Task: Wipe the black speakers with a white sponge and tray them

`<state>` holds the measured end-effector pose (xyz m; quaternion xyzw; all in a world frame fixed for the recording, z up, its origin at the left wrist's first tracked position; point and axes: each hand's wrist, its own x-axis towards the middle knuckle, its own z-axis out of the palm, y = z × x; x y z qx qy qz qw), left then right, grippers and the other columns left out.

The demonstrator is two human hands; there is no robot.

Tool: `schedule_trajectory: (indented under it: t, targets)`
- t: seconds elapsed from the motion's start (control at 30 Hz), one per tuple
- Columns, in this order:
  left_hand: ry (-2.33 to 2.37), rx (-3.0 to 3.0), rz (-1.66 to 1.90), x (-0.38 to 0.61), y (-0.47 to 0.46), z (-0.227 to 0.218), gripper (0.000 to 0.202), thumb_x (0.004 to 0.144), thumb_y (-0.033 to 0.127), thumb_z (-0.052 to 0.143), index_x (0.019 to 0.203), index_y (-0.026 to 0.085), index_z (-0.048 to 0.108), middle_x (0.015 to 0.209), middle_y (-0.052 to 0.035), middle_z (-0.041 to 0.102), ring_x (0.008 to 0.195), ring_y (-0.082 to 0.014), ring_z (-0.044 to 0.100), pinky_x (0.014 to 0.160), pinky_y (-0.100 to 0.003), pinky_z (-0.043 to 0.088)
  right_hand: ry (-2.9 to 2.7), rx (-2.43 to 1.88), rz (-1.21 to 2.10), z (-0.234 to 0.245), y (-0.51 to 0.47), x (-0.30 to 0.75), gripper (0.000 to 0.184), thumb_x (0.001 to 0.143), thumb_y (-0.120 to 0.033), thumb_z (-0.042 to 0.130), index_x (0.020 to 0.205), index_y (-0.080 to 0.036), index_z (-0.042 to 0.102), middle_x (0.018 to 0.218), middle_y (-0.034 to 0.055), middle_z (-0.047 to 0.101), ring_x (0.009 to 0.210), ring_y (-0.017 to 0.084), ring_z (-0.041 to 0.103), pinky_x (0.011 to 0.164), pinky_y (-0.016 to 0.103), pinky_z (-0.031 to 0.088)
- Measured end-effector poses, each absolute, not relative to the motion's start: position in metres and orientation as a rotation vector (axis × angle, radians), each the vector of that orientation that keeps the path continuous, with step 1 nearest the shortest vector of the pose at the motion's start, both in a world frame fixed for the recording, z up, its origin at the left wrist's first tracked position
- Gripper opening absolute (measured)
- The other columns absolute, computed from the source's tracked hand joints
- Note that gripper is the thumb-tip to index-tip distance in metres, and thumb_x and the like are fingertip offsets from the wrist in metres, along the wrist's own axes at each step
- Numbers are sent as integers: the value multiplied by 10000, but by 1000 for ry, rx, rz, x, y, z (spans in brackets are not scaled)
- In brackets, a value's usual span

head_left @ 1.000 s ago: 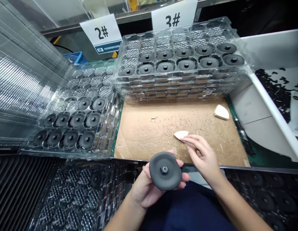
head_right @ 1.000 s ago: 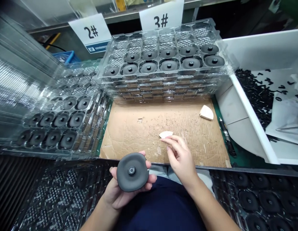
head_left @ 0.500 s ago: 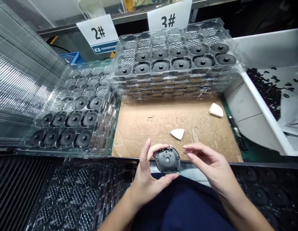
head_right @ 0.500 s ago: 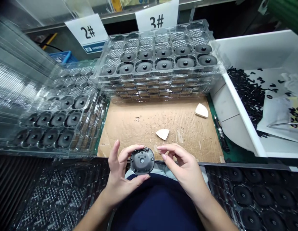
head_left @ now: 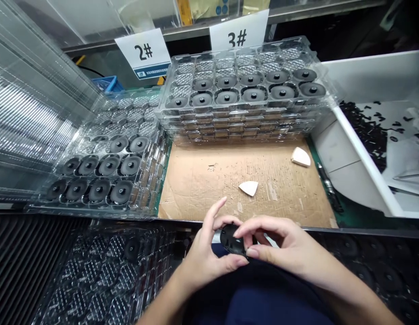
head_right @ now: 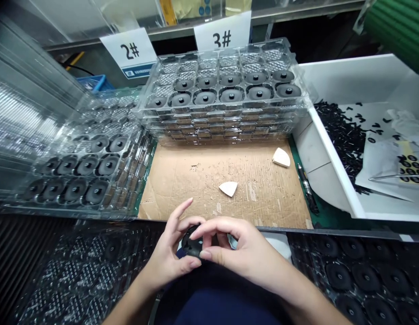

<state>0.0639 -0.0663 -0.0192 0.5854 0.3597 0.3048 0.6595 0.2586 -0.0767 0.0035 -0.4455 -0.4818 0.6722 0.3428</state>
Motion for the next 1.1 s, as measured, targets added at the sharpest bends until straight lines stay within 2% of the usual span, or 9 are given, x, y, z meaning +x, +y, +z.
schedule_trajectory:
  t: [0.17, 0.27, 0.37, 0.5, 0.57, 0.73, 0.9, 1.0, 1.1]
  targets:
    - [973, 1144, 714, 63, -64, -24, 652, 733, 516, 653, 1311, 296, 448, 1110, -38, 670, 1056, -192, 603, 930, -272, 425, -918, -1090, 1823, -16, -68, 252, 264, 711, -432, 721, 828, -218, 623, 680, -28, 496, 609, 85, 451, 578, 200, 385]
    - [1132, 1038, 722, 58, -57, -25, 407, 728, 523, 657, 962, 191, 696, 887, -59, 731, 869, -189, 657, 774, -243, 490, -998, -1108, 1789, -27, -55, 249, 309, 760, -498, 623, 851, -207, 574, 653, -36, 432, 501, 70, 361, 477, 193, 357]
    - [1244, 1055, 764, 49, -47, -23, 379, 668, 540, 700, 724, 166, 725, 716, -53, 729, 691, -170, 651, 660, -232, 500, -1219, -1133, 1627, -39, -24, 252, 236, 803, -416, 589, 871, -195, 638, 697, 0, 487, 501, 83, 371, 468, 210, 358]
    - [1397, 1225, 747, 29, -27, -7, 325, 692, 512, 688, 733, 195, 749, 786, -71, 755, 738, -203, 681, 686, -258, 529, -1395, -1203, 1193, -66, 41, 264, 158, 790, -212, 563, 885, -222, 689, 995, 73, 565, 794, 164, 508, 753, 306, 431]
    - [1470, 1401, 736, 18, -11, 7, 267, 730, 471, 664, 762, 223, 758, 864, -70, 762, 811, -222, 692, 756, -286, 539, -1459, -1197, 1060, -82, 70, 270, 194, 760, -136, 528, 811, -221, 695, 962, 69, 590, 872, 192, 532, 832, 334, 415]
    - [1629, 1952, 671, 1, 59, 68, 211, 761, 434, 622, 835, 289, 756, 941, -28, 759, 908, -238, 688, 854, -366, 527, -1485, -1239, 891, -109, 96, 278, 277, 760, -94, 423, 761, -211, 675, 913, 67, 606, 874, 203, 586, 783, 327, 446]
    - [1671, 2545, 598, 19, 171, 126, 312, 824, 464, 528, 866, 232, 733, 1177, -57, 674, 1065, -239, 610, 988, -429, 423, -1392, -1333, 827, -116, 100, 297, 282, 773, -125, 386, 770, -211, 654, 867, 63, 623, 836, 207, 612, 720, 315, 475]
    - [1701, 2616, 513, 38, 246, 125, 277, 791, 439, 566, 807, 219, 734, 1247, -75, 632, 1160, -265, 542, 1060, -415, 337, -1355, -1380, 817, -117, 108, 308, 288, 768, -137, 385, 786, -212, 662, 860, 59, 645, 847, 218, 623, 758, 338, 480]
    - [1759, 2555, 426, 50, 305, 99, 300, 831, 413, 532, 777, 179, 712, 1198, -112, 655, 1120, -270, 572, 1019, -424, 382, -1341, -1417, 822, -118, 112, 314, 295, 764, -144, 390, 802, -222, 672, 855, 51, 660, 827, 221, 633, 754, 344, 486]
